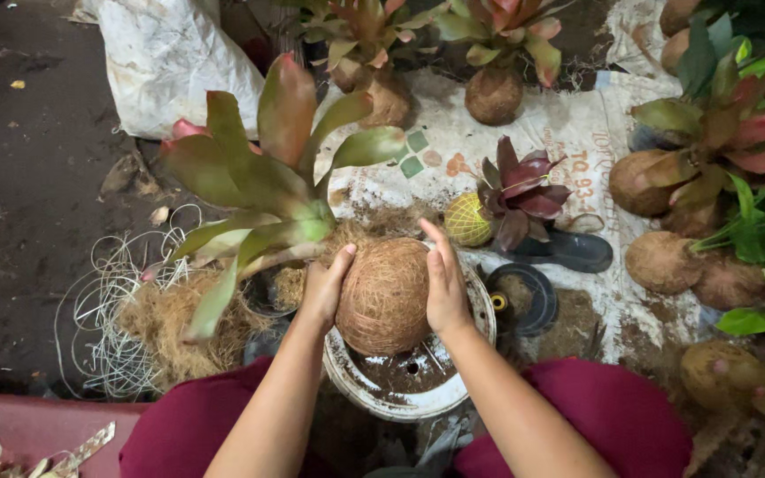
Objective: The person secures a bromeliad plant to a coconut shell using white string, wrapping and tying it around the base. The person then places the mounted plant aside and gathers a bundle of coconut coir, fluffing it and placing it into a white bucket.
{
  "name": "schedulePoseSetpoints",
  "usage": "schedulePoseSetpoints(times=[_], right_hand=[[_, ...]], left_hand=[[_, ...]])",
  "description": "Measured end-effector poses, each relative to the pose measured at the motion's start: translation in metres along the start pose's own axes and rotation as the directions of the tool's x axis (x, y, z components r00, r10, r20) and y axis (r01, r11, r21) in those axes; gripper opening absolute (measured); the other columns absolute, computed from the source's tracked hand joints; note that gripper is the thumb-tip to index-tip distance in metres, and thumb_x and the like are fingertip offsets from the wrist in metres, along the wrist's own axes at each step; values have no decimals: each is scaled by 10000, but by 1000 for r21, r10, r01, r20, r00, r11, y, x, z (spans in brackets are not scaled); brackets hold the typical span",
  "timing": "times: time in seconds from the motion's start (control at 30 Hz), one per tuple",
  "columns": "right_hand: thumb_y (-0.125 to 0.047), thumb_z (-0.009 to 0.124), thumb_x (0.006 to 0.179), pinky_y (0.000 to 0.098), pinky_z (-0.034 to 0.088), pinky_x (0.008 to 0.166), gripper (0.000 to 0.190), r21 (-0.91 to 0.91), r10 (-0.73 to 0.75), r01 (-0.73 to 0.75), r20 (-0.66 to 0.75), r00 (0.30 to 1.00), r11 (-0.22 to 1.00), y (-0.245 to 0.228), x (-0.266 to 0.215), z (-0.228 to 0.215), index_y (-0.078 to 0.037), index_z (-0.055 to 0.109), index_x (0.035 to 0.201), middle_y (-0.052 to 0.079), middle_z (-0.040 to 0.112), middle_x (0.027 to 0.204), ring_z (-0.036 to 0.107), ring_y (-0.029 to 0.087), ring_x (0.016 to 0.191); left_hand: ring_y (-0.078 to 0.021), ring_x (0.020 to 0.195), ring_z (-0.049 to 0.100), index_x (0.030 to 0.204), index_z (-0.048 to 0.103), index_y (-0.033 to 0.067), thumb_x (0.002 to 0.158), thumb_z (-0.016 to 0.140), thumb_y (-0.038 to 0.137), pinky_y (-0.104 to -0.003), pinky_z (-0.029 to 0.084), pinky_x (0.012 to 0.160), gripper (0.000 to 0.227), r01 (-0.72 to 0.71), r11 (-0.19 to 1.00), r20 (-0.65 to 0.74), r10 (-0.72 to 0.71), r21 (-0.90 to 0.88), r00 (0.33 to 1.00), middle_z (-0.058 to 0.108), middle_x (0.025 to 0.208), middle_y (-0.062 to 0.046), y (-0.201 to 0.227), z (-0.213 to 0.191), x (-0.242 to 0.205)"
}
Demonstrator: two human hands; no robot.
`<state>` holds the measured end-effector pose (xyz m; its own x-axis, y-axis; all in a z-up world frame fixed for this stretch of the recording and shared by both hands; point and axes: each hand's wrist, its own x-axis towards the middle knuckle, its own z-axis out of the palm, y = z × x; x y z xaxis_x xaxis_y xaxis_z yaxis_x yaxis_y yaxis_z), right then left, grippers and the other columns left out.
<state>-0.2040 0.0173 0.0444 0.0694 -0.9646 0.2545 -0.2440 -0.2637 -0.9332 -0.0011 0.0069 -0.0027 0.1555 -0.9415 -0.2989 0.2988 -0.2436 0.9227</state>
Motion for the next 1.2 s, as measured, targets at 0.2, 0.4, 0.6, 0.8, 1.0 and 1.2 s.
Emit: schedulePoseSetpoints(times=[0.2, 0.4, 0.6, 0.8, 1.0, 1.2], right_hand=[[-647, 208, 994, 478, 254, 1240, 819, 469, 176, -231, 158, 972, 852, -5, 4, -13, -64, 381, 1543, 111, 435, 1615, 366, 294, 1510], [-737, 139, 966, 454, 174, 1242, 914, 408, 298, -314, 105, 949, 857, 9, 8, -20, -76, 363, 1556, 141, 465, 1593, 350, 255, 1512], [-736, 180, 955, 447, 276, 1218, 921, 477, 417, -440, 159, 895, 761, 17, -3, -7, -60, 424, 1531, 127, 464, 1589, 408, 264, 1469], [-737, 224, 951, 435, 290, 1215, 903, 525, 390, -432, 196, 900, 733, 13, -10, -13, -73, 401, 1538, 118, 449, 1600, 412, 254, 1470], [-771, 366, 882, 552, 378, 1138, 909, 601, 700, -652, 204, 684, 462, 29, -14, -35, -110, 472, 1496, 135, 498, 1544, 463, 328, 1419], [-740, 484, 847, 566, 435, 1097, 824, 531, 750, -795, 387, 535, 293, 42, -23, -40, -159, 553, 1426, 141, 579, 1484, 552, 333, 1352]], left_hand=[[-233, 1029, 680, 1304, 594, -70, 895, 699, 339, -350, 554, 894, 588, -45, 998, 5, 46, -45, 999, 695, 1202, -161, -8, 0, -4], [-200, 1025, 673, 1283, 607, -79, 915, 698, 316, -337, 546, 897, 547, -136, 987, 33, 139, -88, 990, 695, 1191, -138, -15, -3, -7], [-188, 979, 683, 1232, 641, -96, 932, 687, 301, -327, 551, 880, 500, -157, 987, 1, 157, 27, 988, 722, 1138, -132, -31, -7, -10], [-219, 1026, 659, 1261, 632, -77, 918, 704, 298, -351, 540, 914, 513, -224, 974, 67, 225, -28, 972, 702, 1176, -145, -31, -4, -18], [-279, 1191, 596, 1326, 543, -59, 837, 783, 245, -397, 463, 1043, 624, -442, 888, 91, 433, 125, 897, 612, 1310, -194, -18, 4, -22], [-270, 1239, 607, 1338, 589, -37, 810, 797, 316, -375, 452, 1071, 669, -454, 821, 205, 405, 347, 891, 649, 1351, -171, 3, 18, -29]])
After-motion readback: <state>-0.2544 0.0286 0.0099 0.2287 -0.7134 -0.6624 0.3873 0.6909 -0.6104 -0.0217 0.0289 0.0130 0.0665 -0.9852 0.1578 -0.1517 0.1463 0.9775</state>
